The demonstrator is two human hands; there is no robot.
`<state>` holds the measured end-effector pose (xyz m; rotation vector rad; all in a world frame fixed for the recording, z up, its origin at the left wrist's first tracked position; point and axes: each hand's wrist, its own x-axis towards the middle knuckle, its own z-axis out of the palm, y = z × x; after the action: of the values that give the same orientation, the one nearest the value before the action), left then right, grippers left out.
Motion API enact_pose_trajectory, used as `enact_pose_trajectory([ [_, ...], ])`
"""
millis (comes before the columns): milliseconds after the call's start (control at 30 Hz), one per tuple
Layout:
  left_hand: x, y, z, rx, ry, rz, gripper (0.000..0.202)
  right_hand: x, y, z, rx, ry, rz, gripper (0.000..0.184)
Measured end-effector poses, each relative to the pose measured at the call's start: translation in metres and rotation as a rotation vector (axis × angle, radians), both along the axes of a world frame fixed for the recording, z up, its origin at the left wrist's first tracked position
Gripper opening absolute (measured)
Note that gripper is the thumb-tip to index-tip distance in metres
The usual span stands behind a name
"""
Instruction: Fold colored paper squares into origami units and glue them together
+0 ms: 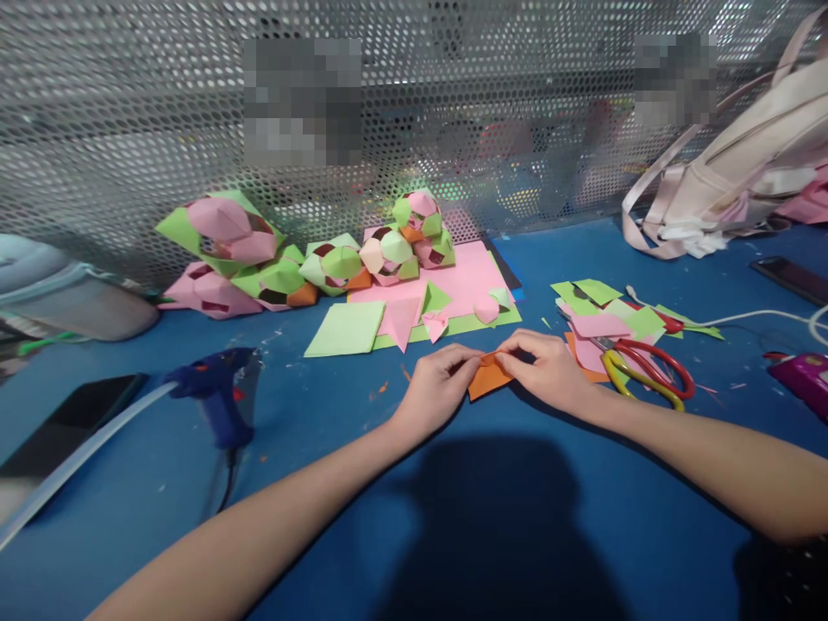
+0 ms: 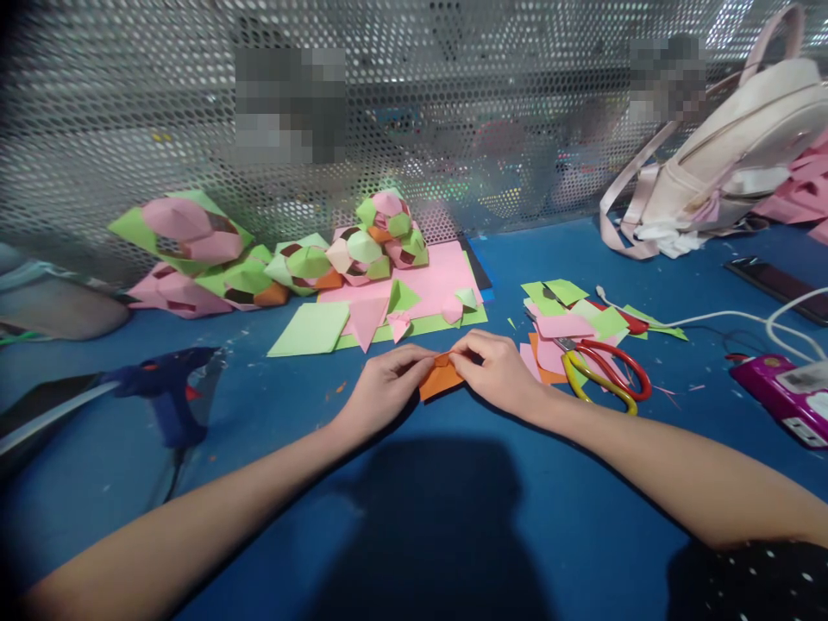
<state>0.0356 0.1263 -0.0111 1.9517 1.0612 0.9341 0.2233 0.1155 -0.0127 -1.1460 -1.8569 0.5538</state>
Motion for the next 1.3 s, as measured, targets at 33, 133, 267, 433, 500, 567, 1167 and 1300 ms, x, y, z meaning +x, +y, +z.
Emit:
enact_pose_trajectory([
  [33, -0.0002, 0.0003, -0.0005, 0.015, 0.01, 0.007, 0.021, 0.0001, 0.0, 0.0002, -0.007, 0.001, 0.003, 0.013],
  [133, -0.0004, 0.0004, -0.0016, 0.064, 0.025, -0.007, 0.021, 0.0001, -0.0001, 0.0007, -0.01, 0.003, 0.007, 0.014],
  [267, -0.0012, 0.0006, -0.0026, 0.117, 0.031, -0.036, 0.019, 0.0, -0.0009, 0.0002, 0.025, 0.003, 0.021, 0.014],
  [433, -0.0031, 0.0027, -0.0029, 0.123, 0.087, -0.034, 0.021, 0.0011, 0.0, -0.0013, 0.056, -0.008, 0.038, 0.014],
  [500, -0.0039, 0.0039, -0.0023, 0.129, 0.124, -0.021, 0.023, 0.0019, 0.0016, -0.002, 0.06, 0.0, 0.009, 0.012],
  [567, -0.0048, 0.005, -0.0017, 0.154, 0.148, -0.012, 0.02, 0.0026, 0.0031, -0.0026, 0.065, 0.008, -0.014, 0.011],
  [1167, -0.0001, 0.0011, -0.0029, -0.008, -0.038, 0.085, 0.009, -0.0027, -0.003, -0.0025, 0.086, 0.006, 0.024, 0.019],
  [1300, 0.0026, 0.0, -0.0058, -0.22, -0.191, 0.205, 0.005, -0.0045, -0.003, -0.0022, 0.033, -0.012, -0.014, 0.008],
])
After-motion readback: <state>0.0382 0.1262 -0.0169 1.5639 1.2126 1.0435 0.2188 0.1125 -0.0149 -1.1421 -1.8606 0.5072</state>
